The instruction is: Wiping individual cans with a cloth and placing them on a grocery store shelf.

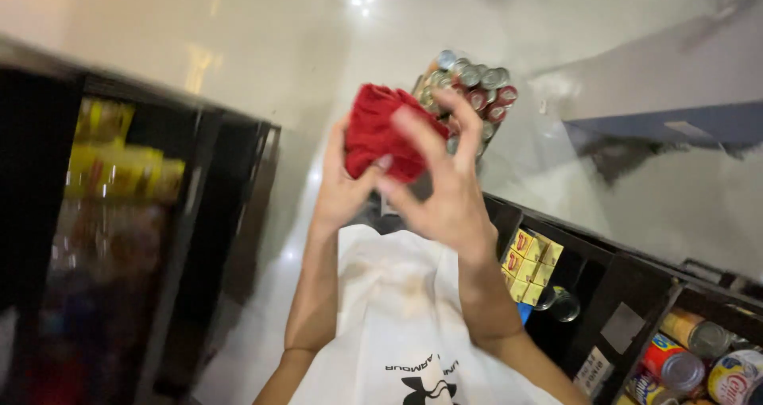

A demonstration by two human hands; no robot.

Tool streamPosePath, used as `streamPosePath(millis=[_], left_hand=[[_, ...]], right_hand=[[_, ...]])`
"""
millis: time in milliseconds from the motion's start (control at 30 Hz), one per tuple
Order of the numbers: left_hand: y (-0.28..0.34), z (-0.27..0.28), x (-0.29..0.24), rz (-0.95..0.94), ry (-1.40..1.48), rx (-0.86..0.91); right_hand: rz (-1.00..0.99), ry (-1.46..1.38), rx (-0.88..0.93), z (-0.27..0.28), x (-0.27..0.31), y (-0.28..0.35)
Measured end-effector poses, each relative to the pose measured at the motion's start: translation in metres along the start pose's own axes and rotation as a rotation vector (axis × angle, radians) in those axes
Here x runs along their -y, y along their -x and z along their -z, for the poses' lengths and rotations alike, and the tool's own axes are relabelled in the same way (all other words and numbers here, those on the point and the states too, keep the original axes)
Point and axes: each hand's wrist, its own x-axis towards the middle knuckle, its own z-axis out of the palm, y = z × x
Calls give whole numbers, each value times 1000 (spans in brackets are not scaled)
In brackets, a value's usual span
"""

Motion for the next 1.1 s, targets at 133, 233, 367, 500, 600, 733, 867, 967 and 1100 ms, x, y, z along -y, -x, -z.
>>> streamPosePath(millis=[133,233,367,500,600,733,867,967,1100], left_hand=[[-60,-25,41,13,-185,174],[-98,-43,61,-49,-465,387],[-145,-42,101,-105,-928,522],[-173,-6,262,34,-878,420],[-184,-9,326,112,-996,319],[-190,-21,349,113,-1021,242],[-184,-15,345,91,-924,136],[-163,-3,330,94,-667,-9],[-123,-8,269,231,-274,-133]], right_hand=[[-115,-53,-315,-26,-98,-15],[-318,-213,-540,-37,-171,-3],[-509,-164,-749,-34,-257,35],[-572,-188,-856,-14,-302,54],[-591,-230,-884,-1,-323,60],[-610,-251,-797,18,-339,54],[-597,-233,-720,36,-351,46],[-528,-255,-644,43,-363,39],[-464,-354,-434,37,-337,-1]])
